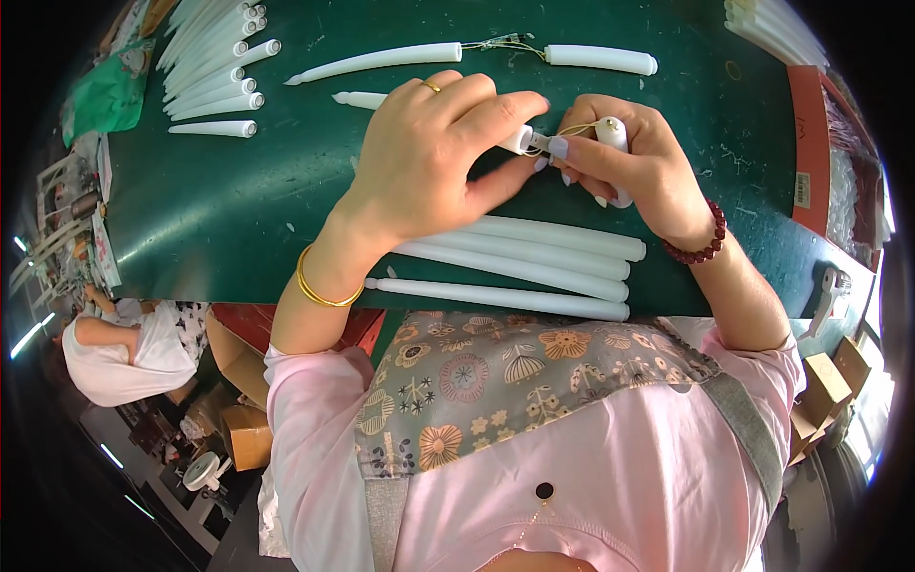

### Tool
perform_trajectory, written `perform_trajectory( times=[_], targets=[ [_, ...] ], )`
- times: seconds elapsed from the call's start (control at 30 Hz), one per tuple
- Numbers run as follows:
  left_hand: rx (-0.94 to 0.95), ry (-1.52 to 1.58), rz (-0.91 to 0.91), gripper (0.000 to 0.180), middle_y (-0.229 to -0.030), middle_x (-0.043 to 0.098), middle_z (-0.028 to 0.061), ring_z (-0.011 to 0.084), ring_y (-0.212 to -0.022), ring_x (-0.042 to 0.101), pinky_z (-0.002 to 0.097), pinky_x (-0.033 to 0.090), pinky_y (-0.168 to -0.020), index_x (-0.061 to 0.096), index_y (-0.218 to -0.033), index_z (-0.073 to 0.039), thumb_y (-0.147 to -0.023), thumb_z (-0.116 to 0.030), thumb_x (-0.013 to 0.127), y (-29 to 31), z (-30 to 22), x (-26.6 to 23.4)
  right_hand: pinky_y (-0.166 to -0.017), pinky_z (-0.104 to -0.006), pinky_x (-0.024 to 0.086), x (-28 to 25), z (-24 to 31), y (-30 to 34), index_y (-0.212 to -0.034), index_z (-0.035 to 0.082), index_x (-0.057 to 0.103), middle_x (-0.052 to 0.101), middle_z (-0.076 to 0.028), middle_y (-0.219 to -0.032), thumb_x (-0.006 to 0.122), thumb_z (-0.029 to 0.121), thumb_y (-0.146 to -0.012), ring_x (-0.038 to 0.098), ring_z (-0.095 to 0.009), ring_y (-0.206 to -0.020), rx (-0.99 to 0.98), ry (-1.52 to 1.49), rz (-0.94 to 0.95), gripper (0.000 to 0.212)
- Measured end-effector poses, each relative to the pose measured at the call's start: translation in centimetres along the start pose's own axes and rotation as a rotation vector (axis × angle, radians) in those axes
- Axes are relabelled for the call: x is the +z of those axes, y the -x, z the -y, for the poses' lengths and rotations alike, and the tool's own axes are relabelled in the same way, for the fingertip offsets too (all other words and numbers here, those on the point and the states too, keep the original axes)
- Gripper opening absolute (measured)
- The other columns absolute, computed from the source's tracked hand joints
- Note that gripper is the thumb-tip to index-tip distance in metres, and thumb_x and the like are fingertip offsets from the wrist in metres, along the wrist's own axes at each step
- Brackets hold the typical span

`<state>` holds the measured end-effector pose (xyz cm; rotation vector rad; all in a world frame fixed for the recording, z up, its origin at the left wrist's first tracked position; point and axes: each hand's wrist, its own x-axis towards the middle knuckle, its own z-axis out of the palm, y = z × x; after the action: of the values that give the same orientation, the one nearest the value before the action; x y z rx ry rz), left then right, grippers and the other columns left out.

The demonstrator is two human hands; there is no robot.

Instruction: The worker is assembling white plastic tubes by connecting them with wires and connectors and applying adhesive.

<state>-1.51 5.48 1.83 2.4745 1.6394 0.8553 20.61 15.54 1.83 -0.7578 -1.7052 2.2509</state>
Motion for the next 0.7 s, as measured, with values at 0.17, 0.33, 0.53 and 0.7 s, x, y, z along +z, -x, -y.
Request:
perform_trajectory(
  times=[0.17, 0.33, 0.53, 0.7],
  targets=[
    [-0.007, -0.055, -0.019, 0.042, -0.082, 0.053, 0.0008, 0.0237, -0.072, 0.056, 0.0372, 0.043, -0.063, 0.065, -0.096, -0.012, -0.071, -0.038, 0.087, -1.5, -3.6, 2.1, -0.053, -0.0213, 0.036, -1.6, -1.2, 3.4, -0.09, 0.002, 0.066, 0.063, 0.0, -0.078, 0.071, 0.01, -0.097, 0.05, -0.003, -0.061, -0.188, 0.237, -0.104, 0.012],
    [-0.03, 0.053, -0.011, 0.042, -0.082, 0.056, 0.0041, 0.0265, -0.072, 0.055, 0.0374, 0.044, -0.063, 0.065, -0.097, -0.007, -0.069, -0.03, 0.087, -3.5, -9.3, 4.7, -0.054, -0.0218, 0.037, -4.9, -1.5, 8.8, -0.09, 0.001, 0.068, 0.061, 0.003, -0.075, 0.072, 0.008, -0.096, 0.049, -0.002, -0.064, -0.211, 0.314, -0.134, 0.01],
    [-0.02, -0.044, -0.025, 0.044, -0.078, 0.053, 0.0028, 0.0249, -0.069, 0.054, 0.0369, 0.041, -0.061, 0.06, -0.086, -0.01, -0.068, -0.04, 0.087, -5.8, -11.6, 7.4, -0.055, -0.0212, 0.037, -7.4, -2.1, 11.1, -0.095, 0.001, 0.07, 0.061, 0.003, -0.076, 0.073, 0.011, -0.097, 0.05, -0.002, -0.065, -0.119, 0.275, -0.15, 0.011],
    [-0.013, -0.104, -0.028, 0.048, -0.075, 0.051, 0.001, 0.0226, -0.068, 0.053, 0.0363, 0.038, -0.06, 0.056, -0.077, -0.013, -0.065, -0.048, 0.088, -6.1, -13.0, 8.5, -0.057, -0.0208, 0.041, -7.1, -1.4, 12.5, -0.098, 0.001, 0.071, 0.063, 0.002, -0.079, 0.075, 0.016, -0.098, 0.054, -0.002, -0.068, -0.061, 0.378, -0.149, 0.015]
  ],
)
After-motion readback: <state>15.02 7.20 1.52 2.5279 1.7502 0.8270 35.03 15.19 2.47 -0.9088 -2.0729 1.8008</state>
